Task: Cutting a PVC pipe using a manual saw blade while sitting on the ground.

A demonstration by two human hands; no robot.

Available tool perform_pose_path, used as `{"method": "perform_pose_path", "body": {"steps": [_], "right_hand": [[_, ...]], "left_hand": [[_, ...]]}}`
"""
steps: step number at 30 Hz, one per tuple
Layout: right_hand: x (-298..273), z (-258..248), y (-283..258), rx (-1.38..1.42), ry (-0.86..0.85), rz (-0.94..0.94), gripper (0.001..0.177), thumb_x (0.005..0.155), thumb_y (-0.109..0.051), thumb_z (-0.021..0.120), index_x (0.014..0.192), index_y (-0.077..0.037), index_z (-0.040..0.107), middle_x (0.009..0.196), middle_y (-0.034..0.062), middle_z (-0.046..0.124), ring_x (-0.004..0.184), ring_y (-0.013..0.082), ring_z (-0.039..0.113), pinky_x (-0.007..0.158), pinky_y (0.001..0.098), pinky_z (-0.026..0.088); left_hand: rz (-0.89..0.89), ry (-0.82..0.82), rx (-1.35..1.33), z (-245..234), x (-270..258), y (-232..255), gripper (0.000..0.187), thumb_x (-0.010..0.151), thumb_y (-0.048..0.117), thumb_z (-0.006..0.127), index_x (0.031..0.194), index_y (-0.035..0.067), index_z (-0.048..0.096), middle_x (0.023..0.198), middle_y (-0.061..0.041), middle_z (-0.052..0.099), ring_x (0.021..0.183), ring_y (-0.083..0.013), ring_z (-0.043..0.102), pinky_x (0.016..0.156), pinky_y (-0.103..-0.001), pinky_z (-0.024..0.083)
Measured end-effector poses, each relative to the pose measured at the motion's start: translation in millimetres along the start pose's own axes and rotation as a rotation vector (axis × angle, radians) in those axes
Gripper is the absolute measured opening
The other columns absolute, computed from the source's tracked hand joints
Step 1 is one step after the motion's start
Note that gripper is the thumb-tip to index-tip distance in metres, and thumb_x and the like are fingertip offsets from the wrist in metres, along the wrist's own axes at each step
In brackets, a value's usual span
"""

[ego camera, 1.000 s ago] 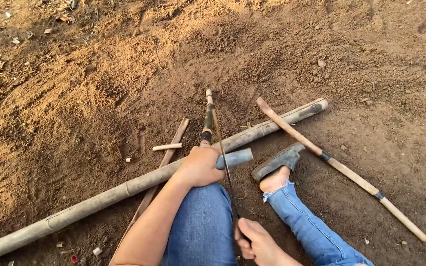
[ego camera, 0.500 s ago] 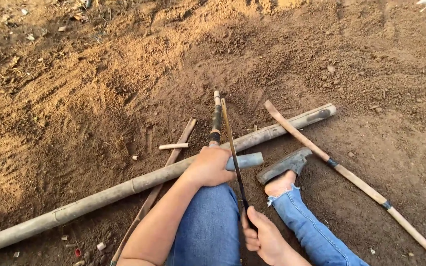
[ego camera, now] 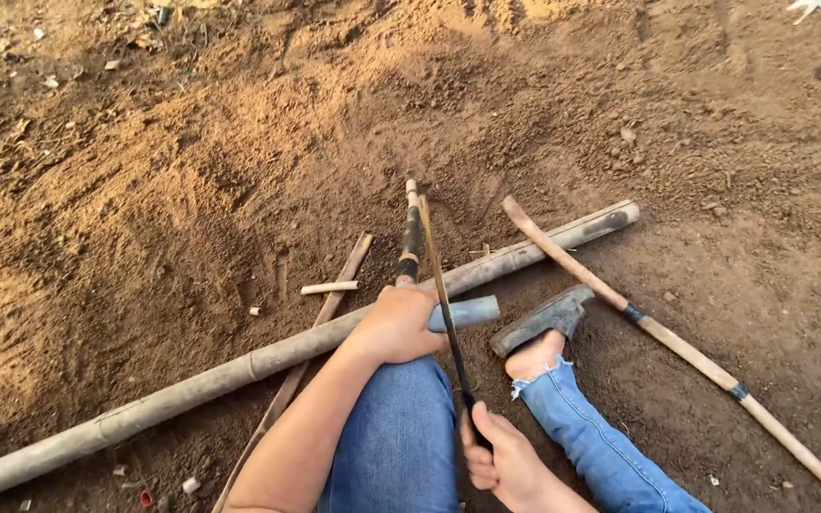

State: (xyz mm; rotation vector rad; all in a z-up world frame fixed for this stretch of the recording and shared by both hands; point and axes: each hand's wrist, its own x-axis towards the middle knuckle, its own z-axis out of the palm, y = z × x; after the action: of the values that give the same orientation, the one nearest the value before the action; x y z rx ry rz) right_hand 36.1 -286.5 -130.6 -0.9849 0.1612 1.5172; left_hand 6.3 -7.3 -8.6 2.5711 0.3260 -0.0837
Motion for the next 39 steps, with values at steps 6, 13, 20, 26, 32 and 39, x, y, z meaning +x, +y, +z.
{"method": "perform_pose_path", "body": {"steps": [6,13,20,26,32,39], "right_hand": [[3,-87,54,-0.127,-0.142,0.070,0.056,0.110,-0.055,0.042,0.098,-0.003,0.059,0.060,0.0022,0.041,0.048,0.0105,0.032,0.048,0.0276,0.022],[-4,-8,11,-0.036,-0.015,-0.002,0.053,0.112,-0.056,0.046,0.093,-0.008,0.059,0.060,-0.0032,0.038,0.043,0.0076,0.026,0.045,0.0266,0.018],[-3,-61,43,-0.158,-0.050,0.053,0.052,0.111,-0.051,0.046,0.098,-0.003,0.063,0.058,0.0019,0.042,0.045,0.0119,0.034,0.045,0.0286,0.025],[-33,22,-41,-0.052,-0.119,-0.170,0.047,0.113,-0.045,0.047,0.095,-0.004,0.059,0.062,0.0015,0.042,0.046,0.0107,0.028,0.044,0.0282,0.022],[-37,104,-33,-0.482,-0.401,-0.011,0.050,0.106,-0.054,0.052,0.090,-0.008,0.064,0.068,-0.0006,0.049,0.057,0.0084,0.038,0.056,0.0247,0.027],[-22,11,-17,-0.074,-0.113,-0.089,0.042,0.112,-0.041,0.049,0.098,-0.002,0.059,0.059,0.0032,0.039,0.043,0.0134,0.029,0.041,0.0313,0.020]], "left_hand": [[-0.046,-0.048,0.017,-2,-4,-10,0.031,0.076,0.035,0.079,0.086,0.006,0.078,0.088,-0.016,0.077,0.082,-0.0351,0.070,0.083,-0.042,0.059],[-0.061,-0.063,-0.001,-4,0,1,0.024,0.076,0.029,0.076,0.091,0.010,0.077,0.091,-0.014,0.078,0.088,-0.0385,0.072,0.087,-0.045,0.059],[-0.074,-0.059,-0.011,-9,-6,-9,0.035,0.076,0.033,0.079,0.100,0.008,0.079,0.107,-0.025,0.071,0.087,-0.0416,0.070,0.085,-0.047,0.059],[0.009,0.007,0.012,1,-2,-7,0.033,0.079,0.036,0.077,0.103,0.014,0.074,0.101,-0.013,0.077,0.097,-0.0373,0.067,0.095,-0.048,0.052],[0.048,0.055,0.004,9,0,-13,0.033,0.076,0.038,0.077,0.097,0.012,0.074,0.098,-0.011,0.078,0.089,-0.0346,0.069,0.088,-0.045,0.056],[0.006,0.012,-0.003,-6,-9,-14,0.046,0.077,0.036,0.077,0.115,0.012,0.075,0.103,-0.014,0.079,0.096,-0.0382,0.071,0.091,-0.046,0.058]]}}
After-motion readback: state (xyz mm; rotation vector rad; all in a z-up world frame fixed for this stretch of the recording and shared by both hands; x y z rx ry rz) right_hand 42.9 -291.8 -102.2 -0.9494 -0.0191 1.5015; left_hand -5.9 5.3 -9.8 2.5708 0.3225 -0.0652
